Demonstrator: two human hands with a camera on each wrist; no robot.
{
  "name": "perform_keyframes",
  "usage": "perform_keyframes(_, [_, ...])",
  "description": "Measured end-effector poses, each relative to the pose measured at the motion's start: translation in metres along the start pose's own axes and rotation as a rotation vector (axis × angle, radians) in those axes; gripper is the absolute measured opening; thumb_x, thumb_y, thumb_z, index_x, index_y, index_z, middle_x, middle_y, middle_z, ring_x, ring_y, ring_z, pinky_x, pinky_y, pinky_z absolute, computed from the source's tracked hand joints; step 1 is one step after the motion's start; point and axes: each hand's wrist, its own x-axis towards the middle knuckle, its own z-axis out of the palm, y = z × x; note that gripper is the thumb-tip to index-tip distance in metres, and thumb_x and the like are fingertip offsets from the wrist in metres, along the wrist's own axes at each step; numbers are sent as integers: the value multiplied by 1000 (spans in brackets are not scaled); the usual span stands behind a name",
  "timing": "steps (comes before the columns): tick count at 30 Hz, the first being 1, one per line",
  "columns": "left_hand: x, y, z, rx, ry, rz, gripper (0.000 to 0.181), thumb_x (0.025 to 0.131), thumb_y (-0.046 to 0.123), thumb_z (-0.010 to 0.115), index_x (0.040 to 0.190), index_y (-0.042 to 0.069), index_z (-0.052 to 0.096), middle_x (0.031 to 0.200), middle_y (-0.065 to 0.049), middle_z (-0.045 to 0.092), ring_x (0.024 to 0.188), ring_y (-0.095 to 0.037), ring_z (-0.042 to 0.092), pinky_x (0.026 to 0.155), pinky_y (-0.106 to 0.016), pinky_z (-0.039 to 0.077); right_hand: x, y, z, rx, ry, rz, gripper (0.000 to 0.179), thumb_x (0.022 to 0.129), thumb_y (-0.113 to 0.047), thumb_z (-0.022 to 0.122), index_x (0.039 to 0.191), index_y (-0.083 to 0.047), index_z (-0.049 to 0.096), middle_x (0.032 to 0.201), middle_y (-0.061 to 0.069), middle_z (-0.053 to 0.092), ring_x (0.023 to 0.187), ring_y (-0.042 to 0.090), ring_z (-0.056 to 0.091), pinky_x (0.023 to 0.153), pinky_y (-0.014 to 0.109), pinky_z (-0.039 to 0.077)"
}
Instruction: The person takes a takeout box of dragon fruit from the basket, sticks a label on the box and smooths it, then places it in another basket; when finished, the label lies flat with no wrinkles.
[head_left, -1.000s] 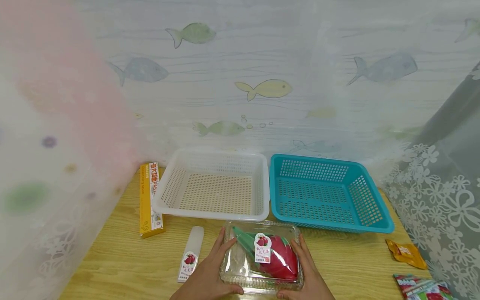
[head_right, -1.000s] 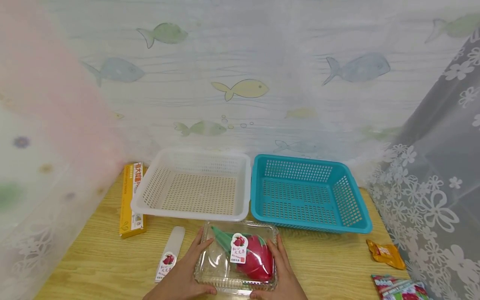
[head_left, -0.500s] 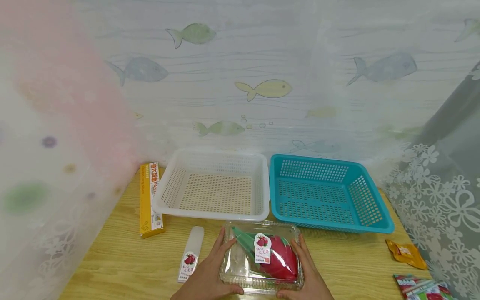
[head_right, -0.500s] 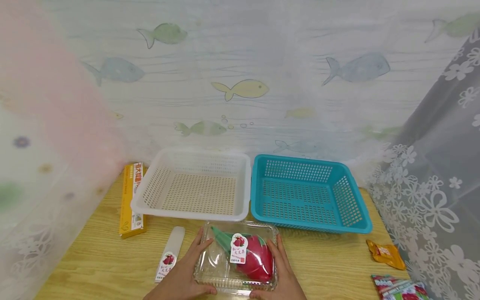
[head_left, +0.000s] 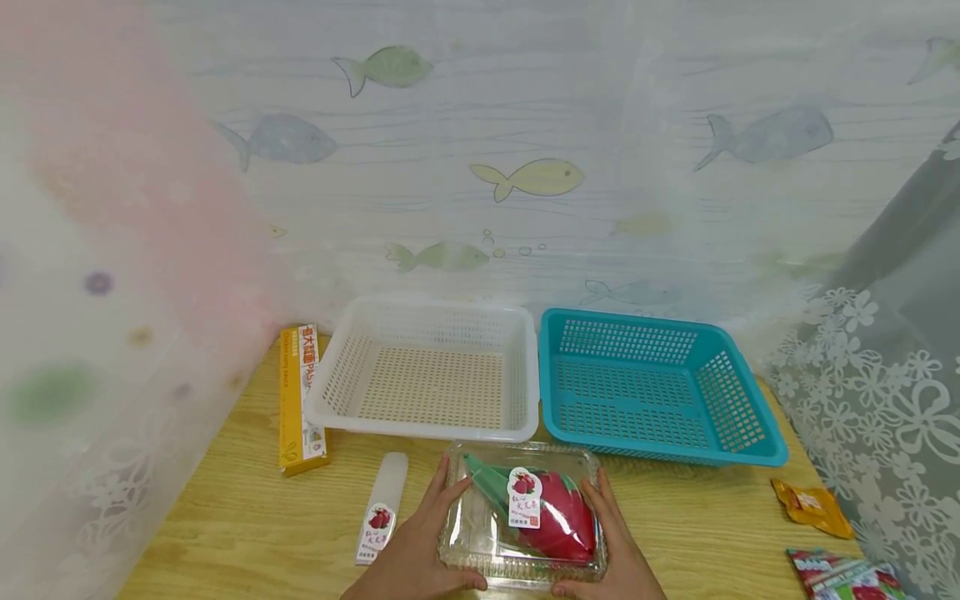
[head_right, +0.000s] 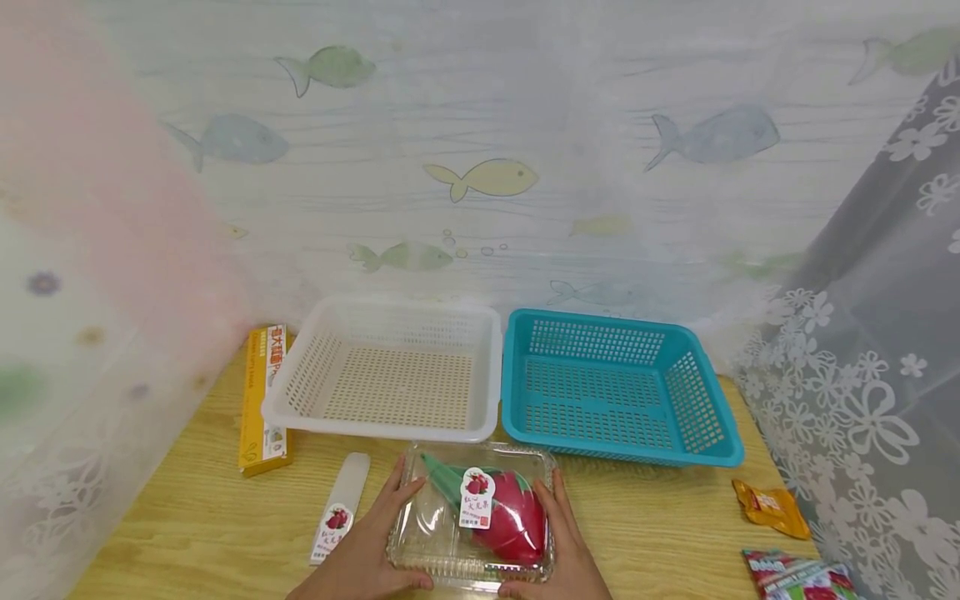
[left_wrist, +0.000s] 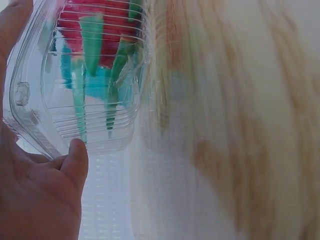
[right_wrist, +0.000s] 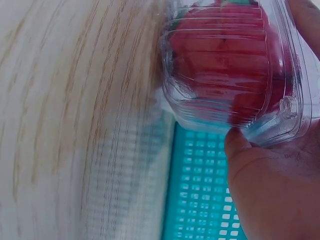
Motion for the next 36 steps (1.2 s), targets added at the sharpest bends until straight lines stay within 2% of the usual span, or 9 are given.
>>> perform_keyframes(5, [-1,0,0,13,1,7,120,68,60,89,163,24,24,169,-29,6,124,-53,59,76,-37,61,-2,4,2,3,16,-27,126,57,-26,99,161,-24,28,167,31,11,150,-7,4,93,80,41])
perform_keyframes(8, [-1,0,-1,10,-6,7,120,68,60,88,163,23,24,169,-30,5,126,-54,57,75,-34,60,-2,5,2,7,16,-40,127,57,-26,99,161,-24,28,167,32,11,136,-26,-2,92,81,41])
perform_keyframes(11, [-1,0,-1,-6,-7,18,120,69,60,88,163,21,24,168,-30,4,128,-55,54,74,-33,60,-2,4,2,4,12,-29,127,57,-27,99,162,-25,28,168,30,10,146,-13,1,93,80,41])
perform_keyframes(14, [-1,0,-1,-16,-4,31,120,69,60,87,163,20,24,168,-31,4,128,-57,53,73,-30,59,-2,2,1,2,4,-7,126,58,-27,99,162,-27,27,168,29,9,156,28,14,94,80,41])
perform_keyframes(17, [-2,0,0,-23,-1,33,119,70,60,87,163,21,24,168,-30,4,121,-54,60,70,-26,58,-1,0,1,1,-3,7,126,57,-27,99,161,-26,28,168,29,10,142,63,22,94,80,42])
perform_keyframes(19, [-3,1,0,-26,-1,25,119,69,59,88,163,22,24,169,-29,4,116,-51,64,69,-25,57,-1,-2,1,1,-4,13,126,57,-27,99,161,-25,28,167,30,10,139,68,23,93,79,43])
perform_keyframes(25, [-3,5,-2,-42,-13,-12,119,68,56,90,162,26,24,171,-24,2,121,-51,61,72,-28,59,-2,-4,0,-2,3,5,126,56,-26,99,161,-25,28,167,30,12,140,64,24,92,79,43])
perform_keyframes(32, [-4,7,-4,-37,-9,-8,119,68,58,90,162,27,23,171,-24,4,119,-50,63,73,-30,59,-5,-8,-2,-4,22,-20,126,57,-27,99,161,-27,28,167,29,14,152,4,13,92,80,43])
perform_keyframes(36, [-5,9,-5,-18,1,-10,120,68,59,89,162,26,23,170,-26,6,116,-48,65,74,-31,60,-5,-11,-3,-10,29,-25,126,56,-28,99,161,-27,29,167,29,14,150,-3,11,90,79,44])
